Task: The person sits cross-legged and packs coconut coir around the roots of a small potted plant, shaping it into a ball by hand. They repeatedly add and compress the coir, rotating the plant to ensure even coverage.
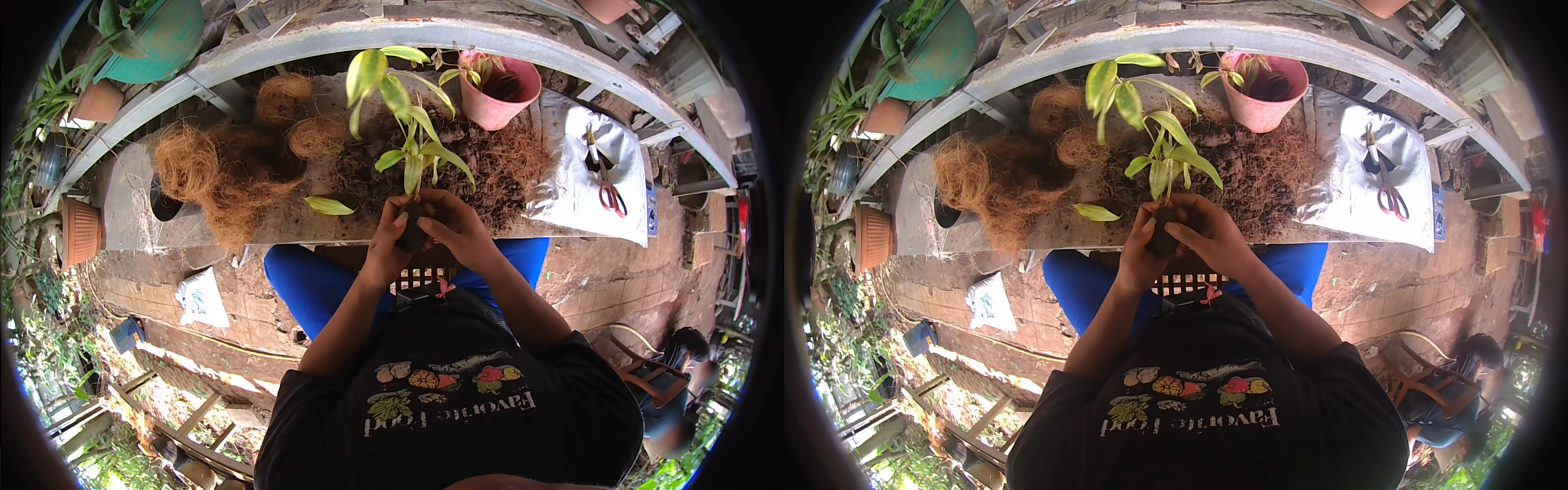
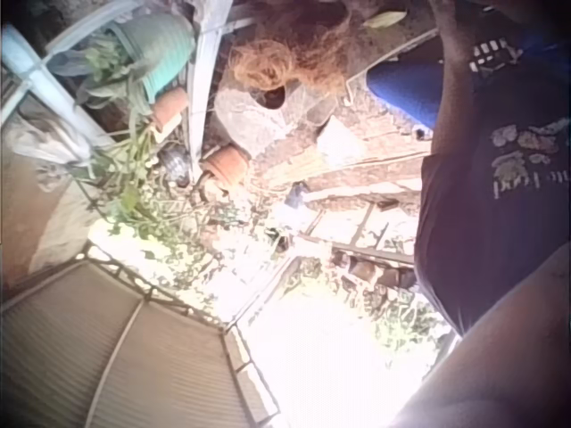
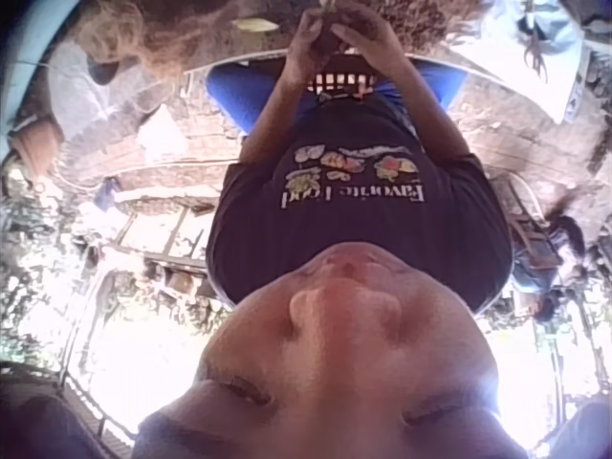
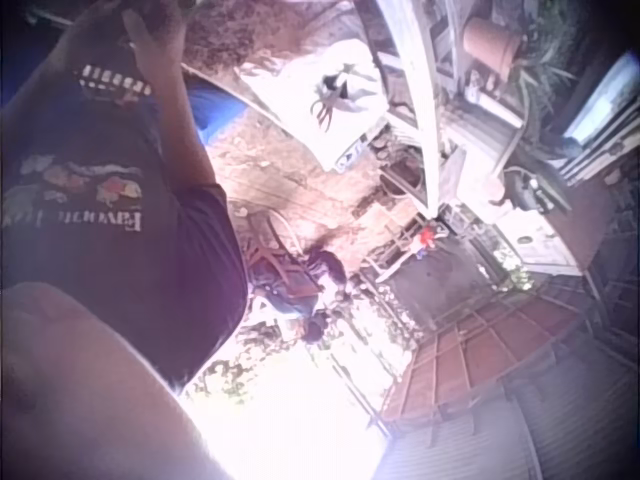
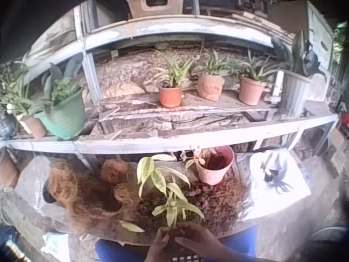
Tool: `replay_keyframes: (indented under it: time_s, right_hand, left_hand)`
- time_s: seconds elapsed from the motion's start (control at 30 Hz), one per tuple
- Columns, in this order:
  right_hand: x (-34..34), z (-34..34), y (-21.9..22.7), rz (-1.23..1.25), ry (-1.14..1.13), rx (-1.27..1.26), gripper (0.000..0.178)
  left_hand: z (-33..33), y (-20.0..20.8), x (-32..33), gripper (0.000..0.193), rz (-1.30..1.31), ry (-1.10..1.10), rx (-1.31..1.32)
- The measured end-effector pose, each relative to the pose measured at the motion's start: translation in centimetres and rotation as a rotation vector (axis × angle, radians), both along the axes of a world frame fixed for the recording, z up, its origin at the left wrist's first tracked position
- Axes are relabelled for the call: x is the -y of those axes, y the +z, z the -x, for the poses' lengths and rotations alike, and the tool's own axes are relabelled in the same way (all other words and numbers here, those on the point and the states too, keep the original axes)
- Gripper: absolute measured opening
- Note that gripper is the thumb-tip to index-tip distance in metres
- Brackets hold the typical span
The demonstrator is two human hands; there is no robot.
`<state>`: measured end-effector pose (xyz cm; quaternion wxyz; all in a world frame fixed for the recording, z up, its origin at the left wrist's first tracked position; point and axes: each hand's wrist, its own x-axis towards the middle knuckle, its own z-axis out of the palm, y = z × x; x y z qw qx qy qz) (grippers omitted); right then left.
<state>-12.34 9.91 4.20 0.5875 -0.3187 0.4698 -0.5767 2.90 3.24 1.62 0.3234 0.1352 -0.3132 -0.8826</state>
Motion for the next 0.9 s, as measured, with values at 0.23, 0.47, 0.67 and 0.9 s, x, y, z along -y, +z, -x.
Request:
replay_keyframes:
  time_s: [0.23,0.47,0.67,0.9]
  right_hand:
    - [-0.2,-0.1,0.2,-0.017,0.032,-0.088,0.042]
    - [-0.4,-0.2,0.5,0.027,0.05,-0.005,0.037]
    - [-0.2,-0.3,1.0,0.063,0.041,0.038,0.034]
    - [0.1,-0.5,0.0,0.017,0.02,0.039,0.032]
  left_hand:
    - [0.4,0.4,-0.6,0.036,0.328,0.139,0.205]
    - [0.5,-0.4,-0.8,0.044,0.499,0.228,0.304]
    - [0.4,0.6,-0.5,0.047,0.5,0.172,0.263]
    - [0.2,1.3,-0.1,0.058,0.159,0.037,0.148]
